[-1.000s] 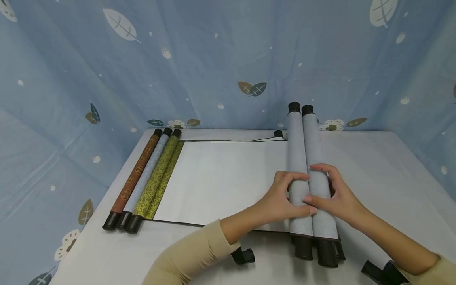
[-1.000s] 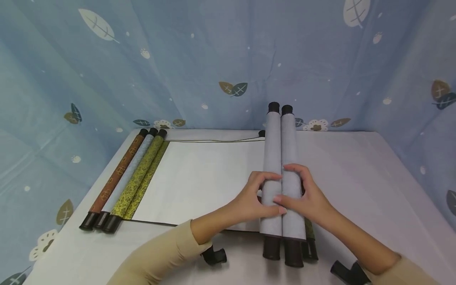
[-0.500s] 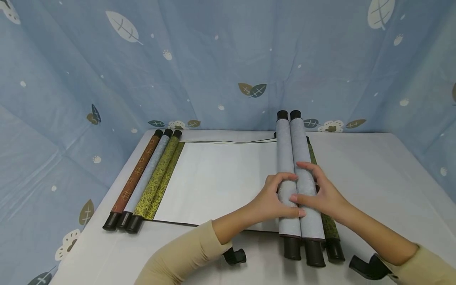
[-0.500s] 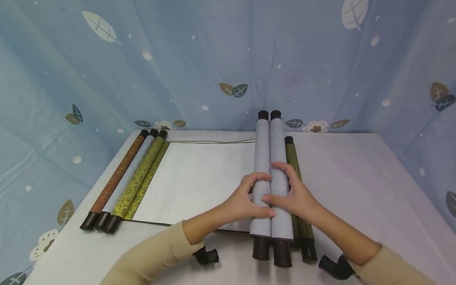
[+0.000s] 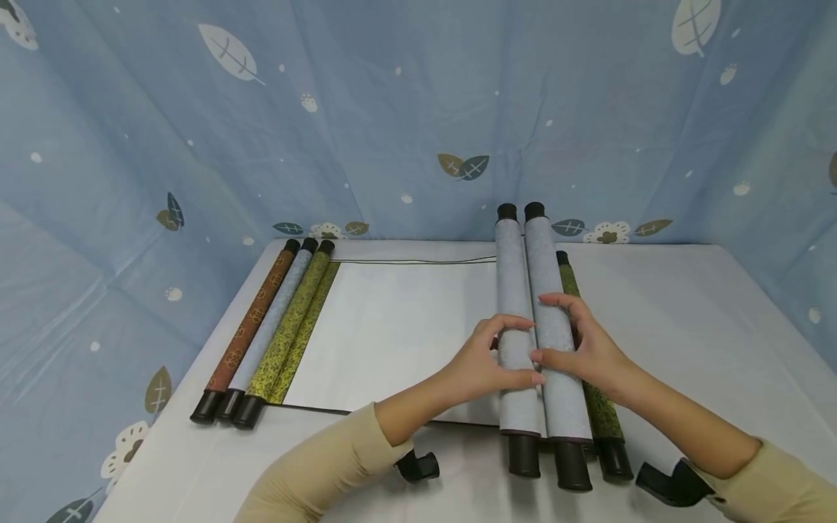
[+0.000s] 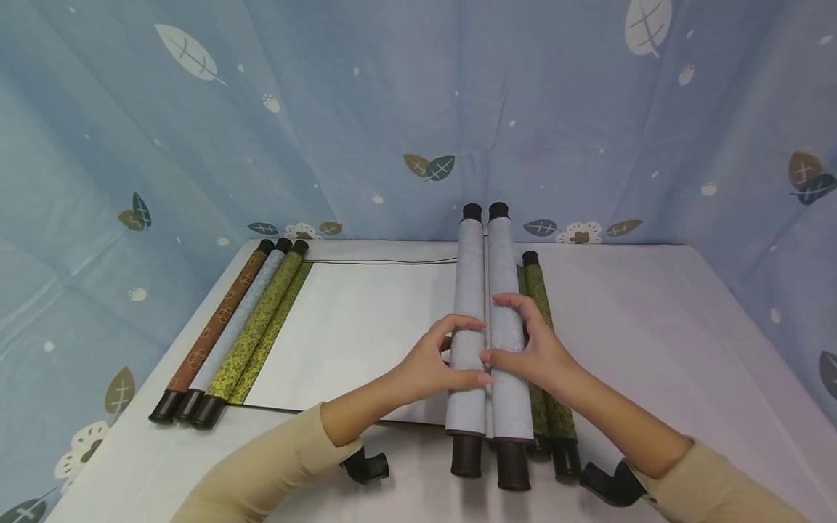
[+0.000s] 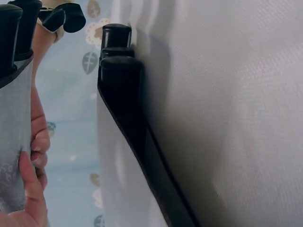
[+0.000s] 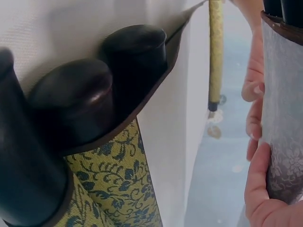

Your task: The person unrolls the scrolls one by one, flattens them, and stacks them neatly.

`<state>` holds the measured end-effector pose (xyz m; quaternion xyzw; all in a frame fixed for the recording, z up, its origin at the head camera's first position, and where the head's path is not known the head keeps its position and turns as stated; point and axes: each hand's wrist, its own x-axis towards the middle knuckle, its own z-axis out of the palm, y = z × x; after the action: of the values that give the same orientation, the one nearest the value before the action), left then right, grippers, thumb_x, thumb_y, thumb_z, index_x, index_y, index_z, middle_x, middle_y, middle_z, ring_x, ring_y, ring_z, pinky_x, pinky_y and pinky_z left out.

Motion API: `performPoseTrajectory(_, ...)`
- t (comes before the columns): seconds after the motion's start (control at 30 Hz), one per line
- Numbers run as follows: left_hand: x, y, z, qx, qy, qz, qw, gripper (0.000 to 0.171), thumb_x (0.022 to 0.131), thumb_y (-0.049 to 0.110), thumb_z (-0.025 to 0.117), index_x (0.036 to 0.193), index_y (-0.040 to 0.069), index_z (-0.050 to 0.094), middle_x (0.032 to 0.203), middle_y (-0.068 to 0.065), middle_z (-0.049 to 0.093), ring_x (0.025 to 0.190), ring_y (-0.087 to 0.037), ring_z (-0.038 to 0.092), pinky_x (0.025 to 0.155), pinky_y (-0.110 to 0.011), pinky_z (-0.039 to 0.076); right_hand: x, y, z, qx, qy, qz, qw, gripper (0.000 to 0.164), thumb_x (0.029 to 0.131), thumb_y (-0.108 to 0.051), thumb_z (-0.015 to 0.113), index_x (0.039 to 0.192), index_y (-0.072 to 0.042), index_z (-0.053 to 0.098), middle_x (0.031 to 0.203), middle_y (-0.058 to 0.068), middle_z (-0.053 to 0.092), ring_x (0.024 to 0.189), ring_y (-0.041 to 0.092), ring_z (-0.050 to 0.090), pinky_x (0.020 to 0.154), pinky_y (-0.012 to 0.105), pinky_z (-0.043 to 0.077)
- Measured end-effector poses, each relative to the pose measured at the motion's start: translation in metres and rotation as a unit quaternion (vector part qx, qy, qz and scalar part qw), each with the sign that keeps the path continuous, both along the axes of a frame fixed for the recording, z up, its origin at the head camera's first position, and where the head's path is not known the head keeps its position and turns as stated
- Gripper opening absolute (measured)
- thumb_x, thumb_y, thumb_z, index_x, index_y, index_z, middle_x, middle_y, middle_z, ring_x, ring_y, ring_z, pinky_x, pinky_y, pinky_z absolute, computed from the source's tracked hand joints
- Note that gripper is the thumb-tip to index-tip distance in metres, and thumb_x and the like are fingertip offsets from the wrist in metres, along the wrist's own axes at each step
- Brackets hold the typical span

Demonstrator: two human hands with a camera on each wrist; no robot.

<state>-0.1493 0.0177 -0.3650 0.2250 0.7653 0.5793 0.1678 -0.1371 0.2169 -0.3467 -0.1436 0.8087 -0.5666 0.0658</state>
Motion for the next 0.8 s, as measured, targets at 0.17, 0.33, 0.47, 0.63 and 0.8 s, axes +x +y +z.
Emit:
performPoseTrajectory(0.17,-0.001,-0.007,0.003,0.000,0.011,-0.001,0.9999,0.064,0.077,0.021,0.075,0.135,0.030,0.047,0.129,0.003,0.039,0.111,-0.014,0.041,0.088,-0.031,0.041,-0.002,0.001,0.002,-0.004,0.000,0.000,1.000,0.077,0.084,-0.003,0.066,0.145,-0.007,0.020,0.133,0.027,0.030,0.100,0.038,0.048,0.070,0.041,0.047)
performPoseTrajectory(0.33,-0.002,-0.011,0.002,0.002,0.001,0.003,1.0000,0.065,0.076,0.011,0.062,0.136,0.032,0.047,0.129,0.000,0.038,0.111,-0.013,0.038,0.091,-0.034,0.037,-0.003,0.002,0.005,0.002,-0.029,0.009,1.000,0.076,0.086,-0.003,0.061,0.149,-0.009,0.018,0.141,0.029,0.023,0.111,0.043,0.044,0.076,0.044,0.045)
performPoseTrajectory(0.47,-0.003,-0.011,0.000,0.002,-0.008,0.011,0.9999,0.065,0.074,0.009,0.055,0.135,0.031,0.050,0.125,-0.002,0.039,0.106,-0.014,0.037,0.087,-0.033,0.036,-0.003,0.001,0.006,0.018,-0.031,0.010,0.999,0.074,0.088,-0.003,0.056,0.150,-0.010,0.018,0.146,0.028,0.019,0.118,0.044,0.039,0.081,0.046,0.043)
performPoseTrajectory(0.63,-0.003,-0.008,-0.002,-0.021,0.009,0.035,0.9991,0.049,0.082,0.025,0.067,0.129,0.030,0.054,0.119,-0.001,0.042,0.102,-0.014,0.042,0.084,-0.033,0.040,-0.004,-0.005,0.003,0.051,0.003,-0.034,0.998,0.070,0.087,-0.014,0.067,0.146,-0.012,0.029,0.145,0.023,0.029,0.115,0.041,0.044,0.079,0.045,0.045)
performPoseTrajectory(0.8,-0.003,-0.005,-0.003,-0.055,0.014,0.061,0.9966,0.057,0.071,0.041,0.081,0.120,0.036,0.053,0.124,0.003,0.040,0.107,-0.013,0.044,0.088,-0.036,0.041,-0.007,-0.009,0.003,0.067,0.014,-0.052,0.996,0.077,0.078,-0.020,0.078,0.140,-0.010,0.034,0.135,0.021,0.038,0.106,0.038,0.049,0.075,0.042,0.046)
